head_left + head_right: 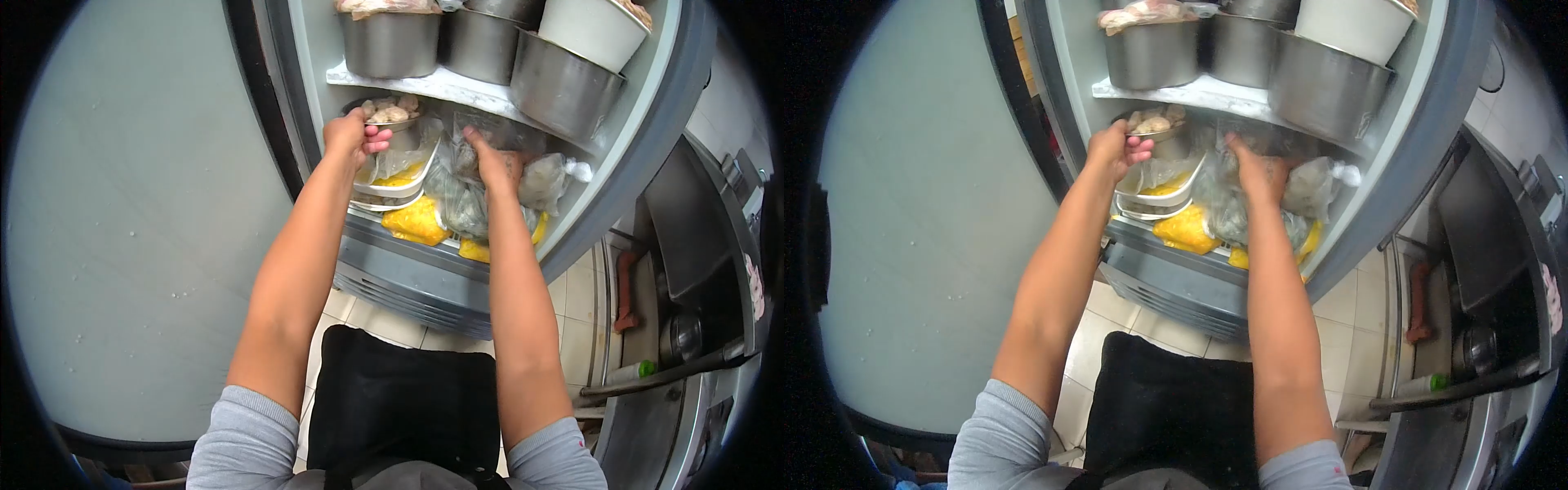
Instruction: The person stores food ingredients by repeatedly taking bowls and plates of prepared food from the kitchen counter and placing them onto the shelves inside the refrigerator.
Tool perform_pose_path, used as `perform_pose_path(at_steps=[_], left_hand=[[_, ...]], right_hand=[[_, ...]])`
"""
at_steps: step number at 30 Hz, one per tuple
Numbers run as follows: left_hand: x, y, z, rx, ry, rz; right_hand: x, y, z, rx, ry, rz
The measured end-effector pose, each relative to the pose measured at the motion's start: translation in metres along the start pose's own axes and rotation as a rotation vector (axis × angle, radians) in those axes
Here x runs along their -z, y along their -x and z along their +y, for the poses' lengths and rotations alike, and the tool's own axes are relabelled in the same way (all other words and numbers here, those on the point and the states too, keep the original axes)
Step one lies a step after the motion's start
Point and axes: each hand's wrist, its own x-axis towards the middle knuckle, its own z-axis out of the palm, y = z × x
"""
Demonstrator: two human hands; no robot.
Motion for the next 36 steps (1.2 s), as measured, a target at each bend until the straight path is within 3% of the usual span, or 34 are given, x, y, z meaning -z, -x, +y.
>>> perform_pose_path(at_steps=[3,6,9,12,13,18,21,24,28,32,33,35,36], left_hand=[[0.022,0.026,-0.003,-0.037,0.051,0.006],[0.045,0.065,-0.007,-0.082,0.076,-0.022],[0.068,0.113,-0.02,-0.103,0.033,-0.027],[0.077,0.165,-0.043,-0.082,0.046,-0.004],[0.083,0.174,-0.059,-0.052,0.07,-0.019],[0.088,0.224,-0.126,0.085,0.028,0.042],[0.099,0.244,-0.153,0.176,0.06,0.028],[0.112,0.245,-0.184,0.203,0.091,0.049],[0.121,0.235,-0.201,0.188,0.113,0.086],[0.143,0.227,-0.216,0.166,0.13,0.144],[0.145,0.225,-0.218,0.189,0.095,0.148],[0.147,0.222,-0.222,0.196,0.11,0.147],[0.15,0.221,-0.224,0.203,0.112,0.146]], right_hand=[[0.006,0.0,-0.012,-0.042,-0.309,-0.073],[-0.003,0.004,-0.019,-0.1,-0.409,0.166],[-0.018,-0.01,-0.005,-0.145,-0.343,0.267],[-0.014,-0.031,0.006,-0.376,-0.671,-0.078],[0.0,-0.003,-0.033,-0.466,-0.688,-0.03],[-0.022,-0.027,0.003,-0.406,-1.102,-0.1],[-0.019,-0.011,-0.017,-0.413,-1.059,0.042],[-0.036,-0.039,0.015,-0.352,-1.124,-0.25],[-0.066,-0.069,0.019,-0.462,-1.074,-0.246],[-0.101,-0.08,0.002,-0.322,-1.242,-0.167],[-0.112,-0.086,0.011,-0.229,-1.283,-0.255],[-0.135,-0.109,0.043,-0.101,-1.164,-0.342],[-0.149,-0.131,0.069,0.053,-0.947,-0.358]])
